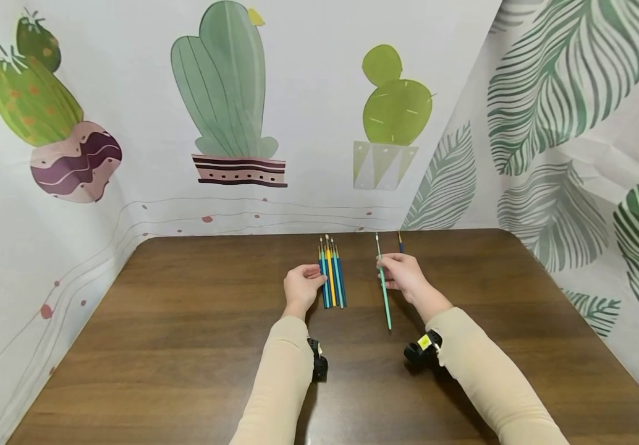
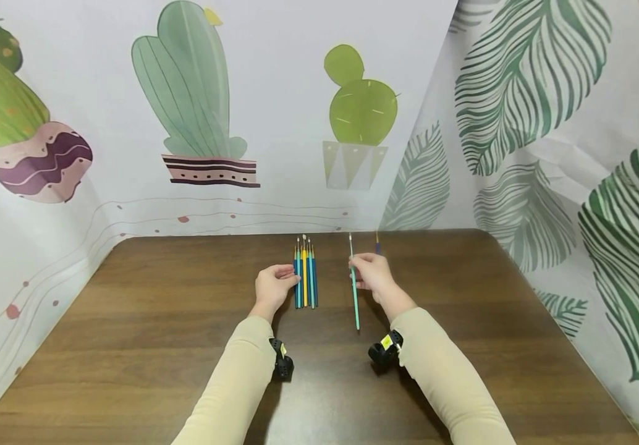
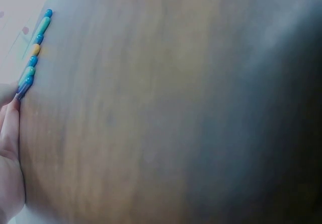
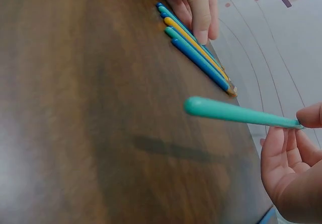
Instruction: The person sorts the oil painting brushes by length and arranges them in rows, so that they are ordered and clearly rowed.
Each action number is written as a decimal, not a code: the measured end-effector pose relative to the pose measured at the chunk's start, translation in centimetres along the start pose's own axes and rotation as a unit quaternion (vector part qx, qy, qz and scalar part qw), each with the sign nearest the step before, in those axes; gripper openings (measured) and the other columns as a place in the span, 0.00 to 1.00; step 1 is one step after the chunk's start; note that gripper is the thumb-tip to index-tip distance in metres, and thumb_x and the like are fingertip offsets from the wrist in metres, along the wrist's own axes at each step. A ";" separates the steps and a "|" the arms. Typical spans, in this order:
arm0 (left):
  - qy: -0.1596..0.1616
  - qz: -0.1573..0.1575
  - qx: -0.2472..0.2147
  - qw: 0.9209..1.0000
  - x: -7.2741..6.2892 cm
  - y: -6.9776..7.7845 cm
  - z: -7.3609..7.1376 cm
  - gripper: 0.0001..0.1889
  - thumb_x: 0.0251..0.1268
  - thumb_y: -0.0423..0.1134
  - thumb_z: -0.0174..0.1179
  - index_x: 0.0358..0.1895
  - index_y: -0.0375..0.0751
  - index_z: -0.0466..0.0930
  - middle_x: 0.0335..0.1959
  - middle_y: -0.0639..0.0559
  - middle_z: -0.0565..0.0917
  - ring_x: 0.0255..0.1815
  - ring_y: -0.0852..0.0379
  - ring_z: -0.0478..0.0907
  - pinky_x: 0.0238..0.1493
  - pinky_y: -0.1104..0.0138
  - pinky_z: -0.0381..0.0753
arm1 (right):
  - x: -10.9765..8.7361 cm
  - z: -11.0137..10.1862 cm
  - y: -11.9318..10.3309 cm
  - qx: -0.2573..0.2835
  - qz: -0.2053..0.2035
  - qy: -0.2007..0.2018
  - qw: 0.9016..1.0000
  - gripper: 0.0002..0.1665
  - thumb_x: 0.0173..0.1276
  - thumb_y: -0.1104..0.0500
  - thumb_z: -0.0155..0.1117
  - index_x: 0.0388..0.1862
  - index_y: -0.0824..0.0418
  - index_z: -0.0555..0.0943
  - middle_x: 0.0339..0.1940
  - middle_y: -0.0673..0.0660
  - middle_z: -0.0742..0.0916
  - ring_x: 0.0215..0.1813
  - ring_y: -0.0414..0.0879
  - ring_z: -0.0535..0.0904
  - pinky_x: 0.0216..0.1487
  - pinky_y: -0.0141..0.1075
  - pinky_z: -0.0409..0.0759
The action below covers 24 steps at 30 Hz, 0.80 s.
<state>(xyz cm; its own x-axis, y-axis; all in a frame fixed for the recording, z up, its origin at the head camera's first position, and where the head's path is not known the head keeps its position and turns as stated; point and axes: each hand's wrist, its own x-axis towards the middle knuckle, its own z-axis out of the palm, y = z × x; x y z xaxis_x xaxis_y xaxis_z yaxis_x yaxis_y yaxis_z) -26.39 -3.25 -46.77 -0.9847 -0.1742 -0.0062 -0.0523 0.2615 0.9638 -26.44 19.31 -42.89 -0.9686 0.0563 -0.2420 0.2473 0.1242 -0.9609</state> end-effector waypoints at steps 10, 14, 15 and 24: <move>0.001 -0.001 -0.002 1.000 0.0 0.0 -0.1 0.14 0.54 0.32 0.68 0.45 0.34 0.83 0.42 0.42 0.86 0.43 0.51 0.85 0.48 0.63 0.84 | -1.9 -1.1 0.3 -0.024 -0.017 -0.017 0.999 0.26 0.68 0.56 0.56 0.58 0.73 0.71 0.31 0.49 0.82 0.29 0.40 0.78 0.26 0.27 0.79; 0.001 0.003 -0.002 1.000 0.0 -0.1 0.0 0.14 0.53 0.32 0.68 0.44 0.34 0.83 0.41 0.41 0.87 0.43 0.51 0.85 0.47 0.63 0.84 | -2.7 -1.9 0.3 -0.038 -0.021 -0.019 0.999 0.26 0.69 0.55 0.56 0.58 0.73 0.71 0.31 0.50 0.82 0.30 0.40 0.79 0.27 0.28 0.80; 0.002 0.004 -0.002 1.000 0.1 -0.1 0.0 0.14 0.53 0.32 0.68 0.44 0.34 0.84 0.41 0.41 0.87 0.43 0.51 0.85 0.47 0.63 0.84 | -2.9 -2.0 0.3 -0.042 -0.021 -0.019 0.999 0.26 0.69 0.55 0.56 0.58 0.73 0.71 0.32 0.50 0.82 0.30 0.40 0.79 0.27 0.28 0.80; 0.002 0.004 0.001 1.000 0.0 0.0 0.0 0.14 0.54 0.32 0.68 0.44 0.34 0.84 0.41 0.41 0.87 0.43 0.51 0.85 0.47 0.63 0.84 | -4.2 -3.5 0.6 -0.059 -0.027 -0.020 0.998 0.27 0.69 0.53 0.57 0.58 0.72 0.71 0.30 0.49 0.83 0.31 0.42 0.80 0.28 0.30 0.81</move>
<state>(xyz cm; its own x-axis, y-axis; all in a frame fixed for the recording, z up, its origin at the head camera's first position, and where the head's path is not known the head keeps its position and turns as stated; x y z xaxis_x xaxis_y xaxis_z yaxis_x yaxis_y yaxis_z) -26.39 -3.30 -46.79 -0.9845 -0.1753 0.0031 -0.0441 0.2642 0.9635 -22.10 22.64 -41.96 -0.9802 0.0076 -0.1976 0.1935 0.2425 -0.9506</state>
